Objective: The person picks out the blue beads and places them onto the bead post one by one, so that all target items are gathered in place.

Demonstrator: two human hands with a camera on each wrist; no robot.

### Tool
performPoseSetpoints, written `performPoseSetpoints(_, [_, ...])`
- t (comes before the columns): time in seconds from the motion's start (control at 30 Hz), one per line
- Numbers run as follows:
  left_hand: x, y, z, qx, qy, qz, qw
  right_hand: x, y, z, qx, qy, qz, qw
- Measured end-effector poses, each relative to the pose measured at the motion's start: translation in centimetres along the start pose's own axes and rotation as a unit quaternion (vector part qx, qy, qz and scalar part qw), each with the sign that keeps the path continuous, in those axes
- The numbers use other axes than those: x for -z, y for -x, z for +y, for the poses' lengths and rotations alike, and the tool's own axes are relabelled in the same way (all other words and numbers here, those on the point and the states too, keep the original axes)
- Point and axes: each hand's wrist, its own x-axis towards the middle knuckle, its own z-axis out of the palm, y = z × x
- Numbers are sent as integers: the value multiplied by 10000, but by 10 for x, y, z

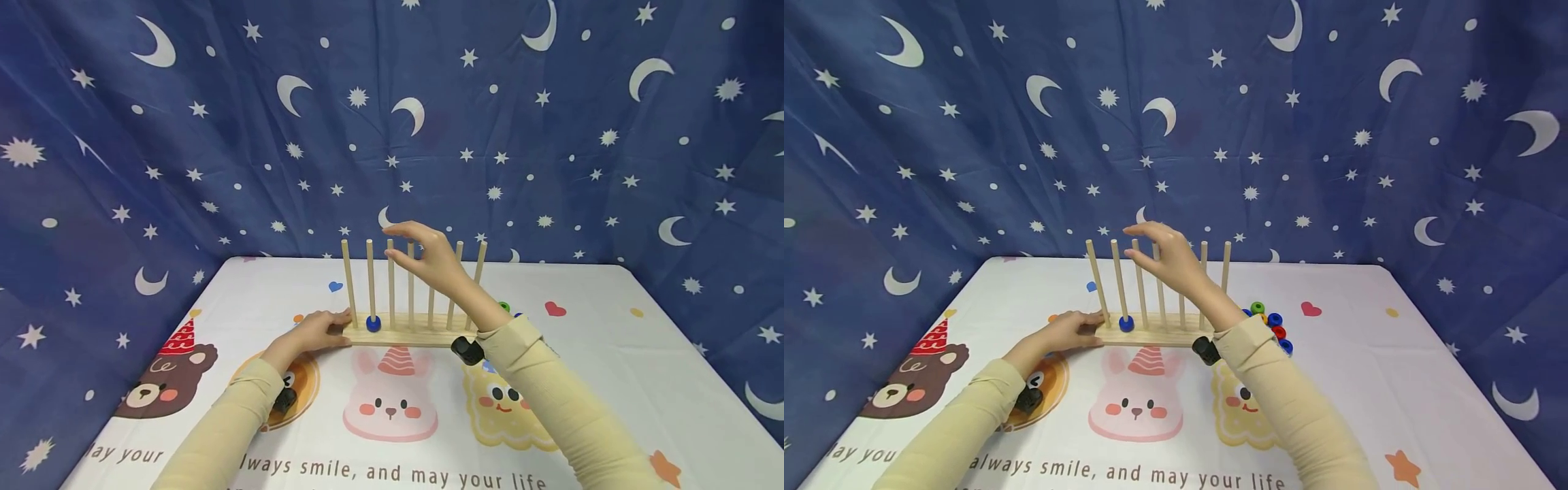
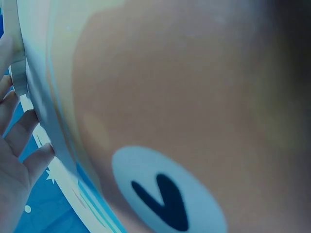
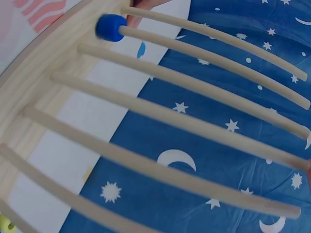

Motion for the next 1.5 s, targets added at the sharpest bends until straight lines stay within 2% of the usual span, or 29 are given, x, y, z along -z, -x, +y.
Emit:
performPoseSetpoints(0.37, [1, 3, -1, -1, -135, -58, 9999, 18, 24, 6, 76, 89, 228, 9997])
performPoseSetpoints(0.8, [3, 4, 0, -10, -90, -90, 9999, 38, 53, 10, 19, 363, 178, 9992])
performPoseSetpoints(1.23, [3, 3, 2, -34, 2, -143, 9999, 54, 92, 21, 150, 649, -294, 9973])
performPoseSetpoints(1.5, [2, 2, 2, -120, -61, -102, 9999, 64, 122, 30, -30, 869, -603, 9944])
